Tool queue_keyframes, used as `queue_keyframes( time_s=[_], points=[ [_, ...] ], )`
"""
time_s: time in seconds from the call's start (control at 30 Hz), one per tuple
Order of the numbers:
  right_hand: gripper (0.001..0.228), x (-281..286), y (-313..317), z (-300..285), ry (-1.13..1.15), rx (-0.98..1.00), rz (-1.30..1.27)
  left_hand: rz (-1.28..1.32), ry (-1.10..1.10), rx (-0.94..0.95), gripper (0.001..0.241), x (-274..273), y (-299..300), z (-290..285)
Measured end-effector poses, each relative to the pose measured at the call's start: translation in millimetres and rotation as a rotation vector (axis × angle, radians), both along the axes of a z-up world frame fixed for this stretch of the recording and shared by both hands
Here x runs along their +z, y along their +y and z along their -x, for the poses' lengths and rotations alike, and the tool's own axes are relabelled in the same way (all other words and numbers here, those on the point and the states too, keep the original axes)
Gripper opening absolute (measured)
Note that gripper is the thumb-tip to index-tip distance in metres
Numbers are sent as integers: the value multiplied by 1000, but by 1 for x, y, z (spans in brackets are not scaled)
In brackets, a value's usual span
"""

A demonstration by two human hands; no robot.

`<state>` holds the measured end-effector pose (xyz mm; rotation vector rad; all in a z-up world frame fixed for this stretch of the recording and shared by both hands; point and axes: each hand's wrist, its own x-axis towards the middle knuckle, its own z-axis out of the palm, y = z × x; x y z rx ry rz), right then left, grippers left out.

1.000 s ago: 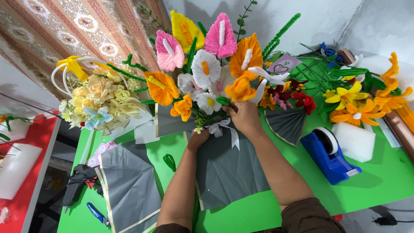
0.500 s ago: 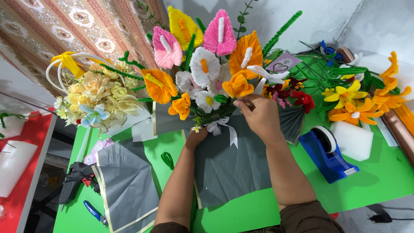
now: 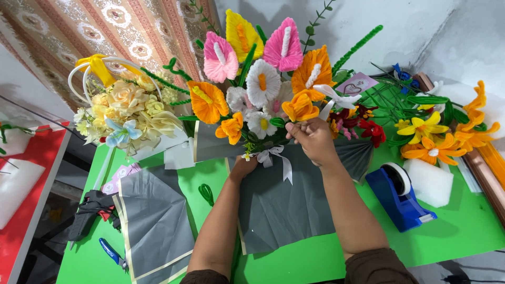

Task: The person assembles a bouquet of artificial flowers by hand, inserting individual stems into the arrangement and securing the components.

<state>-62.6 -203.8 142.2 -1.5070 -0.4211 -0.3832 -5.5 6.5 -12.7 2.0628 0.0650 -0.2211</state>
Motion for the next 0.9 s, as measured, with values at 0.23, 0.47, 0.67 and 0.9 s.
queue_keyframes(
  time_s=[0.23,0.47,0.67,0.9],
  points=[
    [11,-19,5,-29,-249,-52,81,13,-76,-40,41,-27,3,-16],
    [13,-46,3,-40,-550,-347,176,-43,-93,-26,39,2,-3,-8],
    [40,-78,7,-65,-829,-574,201,-7,-80,27,43,-7,-2,-18],
    [40,-84,13,-69,-954,-772,281,64,-20,64,40,-46,2,-36]
  ],
)
